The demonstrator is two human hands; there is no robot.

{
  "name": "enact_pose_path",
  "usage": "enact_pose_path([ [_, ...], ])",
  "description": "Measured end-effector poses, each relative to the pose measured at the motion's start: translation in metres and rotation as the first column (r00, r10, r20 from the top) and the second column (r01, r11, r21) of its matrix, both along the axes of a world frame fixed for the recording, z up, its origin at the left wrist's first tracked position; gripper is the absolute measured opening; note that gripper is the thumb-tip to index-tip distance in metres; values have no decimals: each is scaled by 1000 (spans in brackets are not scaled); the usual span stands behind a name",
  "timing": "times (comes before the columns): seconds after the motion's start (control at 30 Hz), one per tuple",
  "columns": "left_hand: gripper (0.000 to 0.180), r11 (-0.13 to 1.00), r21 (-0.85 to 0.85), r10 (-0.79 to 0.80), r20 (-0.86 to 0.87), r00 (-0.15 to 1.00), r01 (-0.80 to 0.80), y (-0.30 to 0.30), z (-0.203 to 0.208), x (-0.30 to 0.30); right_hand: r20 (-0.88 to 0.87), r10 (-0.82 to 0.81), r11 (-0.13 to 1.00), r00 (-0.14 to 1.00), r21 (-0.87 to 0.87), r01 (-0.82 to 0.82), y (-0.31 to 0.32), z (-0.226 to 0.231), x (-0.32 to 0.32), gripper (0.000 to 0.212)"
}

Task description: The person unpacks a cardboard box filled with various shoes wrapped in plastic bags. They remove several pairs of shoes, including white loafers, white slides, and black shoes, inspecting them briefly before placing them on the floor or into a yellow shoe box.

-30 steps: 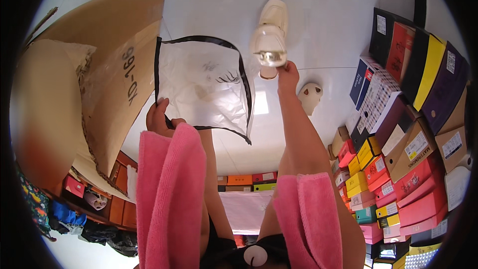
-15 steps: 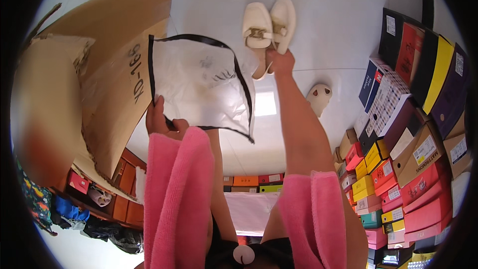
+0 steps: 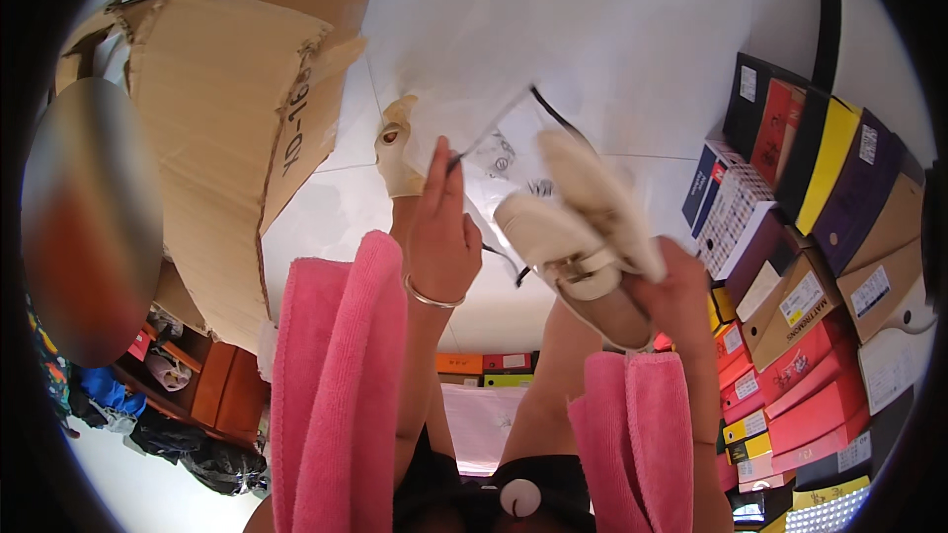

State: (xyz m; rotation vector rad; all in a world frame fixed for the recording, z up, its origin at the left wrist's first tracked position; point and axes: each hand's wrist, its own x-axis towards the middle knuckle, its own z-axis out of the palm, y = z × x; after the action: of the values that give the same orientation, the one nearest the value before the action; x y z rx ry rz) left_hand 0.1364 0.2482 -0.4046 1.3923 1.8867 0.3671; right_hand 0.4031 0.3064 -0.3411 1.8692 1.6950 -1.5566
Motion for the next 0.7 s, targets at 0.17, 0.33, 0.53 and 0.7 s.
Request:
enact_pose_path([
  [0.17,50,952,170,-297,333,895,253,-19,12,43,90,411,884,907,-284,-372,-26,-7,-22,23],
  [0.33,47,949,68,-297,512,806,307,-38,46,64,-131,-318,920,939,-282,272,-60,-38,-1,35],
  [0.53,61,943,-47,-164,799,579,331,-13,93,88,-265,-89,951,960,265,162,-112,-71,14,43],
  [0.7,68,912,-82,-128,874,468,401,8,119,100,-298,-383,901,874,87,425,-68,-78,14,38],
])
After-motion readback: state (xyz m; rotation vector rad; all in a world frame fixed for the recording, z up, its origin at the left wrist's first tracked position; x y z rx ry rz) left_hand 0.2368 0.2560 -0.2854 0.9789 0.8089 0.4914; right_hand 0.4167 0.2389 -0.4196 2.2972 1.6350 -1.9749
